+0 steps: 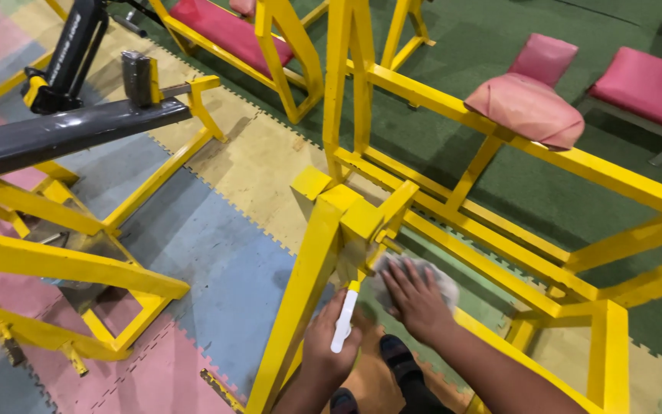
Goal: Wiping down yellow metal gym equipment frames using a spray bottle and a cloth.
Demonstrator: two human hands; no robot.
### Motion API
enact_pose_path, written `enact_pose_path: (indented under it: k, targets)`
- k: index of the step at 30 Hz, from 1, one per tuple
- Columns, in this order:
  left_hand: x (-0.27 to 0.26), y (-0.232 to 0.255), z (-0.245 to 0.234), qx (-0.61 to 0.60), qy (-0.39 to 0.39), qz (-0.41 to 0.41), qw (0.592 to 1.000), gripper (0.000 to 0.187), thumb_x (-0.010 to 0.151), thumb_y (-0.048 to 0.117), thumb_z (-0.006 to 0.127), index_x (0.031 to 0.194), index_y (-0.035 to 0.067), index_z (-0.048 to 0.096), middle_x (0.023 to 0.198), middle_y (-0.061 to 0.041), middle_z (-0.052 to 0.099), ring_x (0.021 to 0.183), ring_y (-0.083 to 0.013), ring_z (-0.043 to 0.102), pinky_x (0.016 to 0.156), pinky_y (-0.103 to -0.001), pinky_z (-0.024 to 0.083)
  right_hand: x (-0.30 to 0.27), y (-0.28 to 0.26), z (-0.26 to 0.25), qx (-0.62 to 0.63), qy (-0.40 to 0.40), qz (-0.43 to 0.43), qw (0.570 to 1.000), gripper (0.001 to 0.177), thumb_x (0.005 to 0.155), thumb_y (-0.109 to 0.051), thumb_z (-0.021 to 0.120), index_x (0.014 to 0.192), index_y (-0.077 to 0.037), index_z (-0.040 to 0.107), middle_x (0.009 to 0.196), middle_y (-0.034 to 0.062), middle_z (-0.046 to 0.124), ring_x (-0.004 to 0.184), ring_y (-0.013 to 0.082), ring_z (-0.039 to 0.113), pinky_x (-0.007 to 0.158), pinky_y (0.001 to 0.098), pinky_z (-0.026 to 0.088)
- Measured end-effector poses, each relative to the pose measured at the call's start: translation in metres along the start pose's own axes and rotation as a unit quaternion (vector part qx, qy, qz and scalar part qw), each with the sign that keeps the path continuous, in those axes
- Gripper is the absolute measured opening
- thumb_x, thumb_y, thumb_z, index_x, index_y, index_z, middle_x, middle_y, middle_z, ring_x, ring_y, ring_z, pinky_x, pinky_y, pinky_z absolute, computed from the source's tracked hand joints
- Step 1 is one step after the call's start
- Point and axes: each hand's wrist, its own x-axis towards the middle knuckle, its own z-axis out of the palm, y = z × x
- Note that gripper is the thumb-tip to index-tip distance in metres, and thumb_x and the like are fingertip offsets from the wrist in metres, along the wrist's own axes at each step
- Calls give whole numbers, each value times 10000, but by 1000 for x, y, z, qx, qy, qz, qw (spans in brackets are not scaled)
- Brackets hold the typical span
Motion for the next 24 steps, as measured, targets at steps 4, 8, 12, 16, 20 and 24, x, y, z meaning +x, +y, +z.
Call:
enact_pose_path:
  k: [4,8,12,16,20,24]
  targets:
    - [-6,-8,2,47,-51,-40,997,679,760,194,615,1422,65,534,1312,-128,692,1068,-369,677,883,-422,536,29,-5,-7,48,-49,17,998,882,918,-585,569,1626,-169,247,1717,53,194,1537,355,205,1106,583,268]
    - [-8,-6,6,52,-74,-59,994,674,733,202,608,1399,108,572,1242,-86,739,1031,-319,708,865,-406,549,2,-12,-26,19,-11,60,998,816,923,-556,558,1612,-206,296,1700,31,261,1520,337,271,1104,550,309]
    - [-14,5,12,47,-91,-4,995,641,747,142,602,1385,93,569,1258,-99,720,1064,-345,691,897,-424,527,-66,-11,-33,-13,6,155,988,833,908,-582,562,1614,-226,300,1701,12,273,1530,322,289,1140,573,286]
    - [-18,30,16,21,-125,26,992,625,728,92,601,1352,106,589,1097,-72,766,900,-314,719,790,-397,554,-157,4,-27,-75,-14,263,962,953,784,-520,608,1614,-199,268,1730,48,202,1557,371,199,1239,586,154]
    - [-33,24,30,31,-151,52,987,606,758,129,610,1360,63,592,1284,-114,719,1117,-321,691,924,-384,538,-247,-2,-33,-129,-39,384,913,961,794,-589,547,1594,-132,272,1703,156,255,1549,416,262,1251,605,193]
    - [-48,23,32,17,-193,53,980,630,755,122,643,1380,69,582,1263,-118,735,1097,-324,709,895,-394,556,-296,-16,-46,-127,-35,465,876,995,783,-528,562,1584,-13,273,1682,296,235,1549,519,228,1222,642,212]
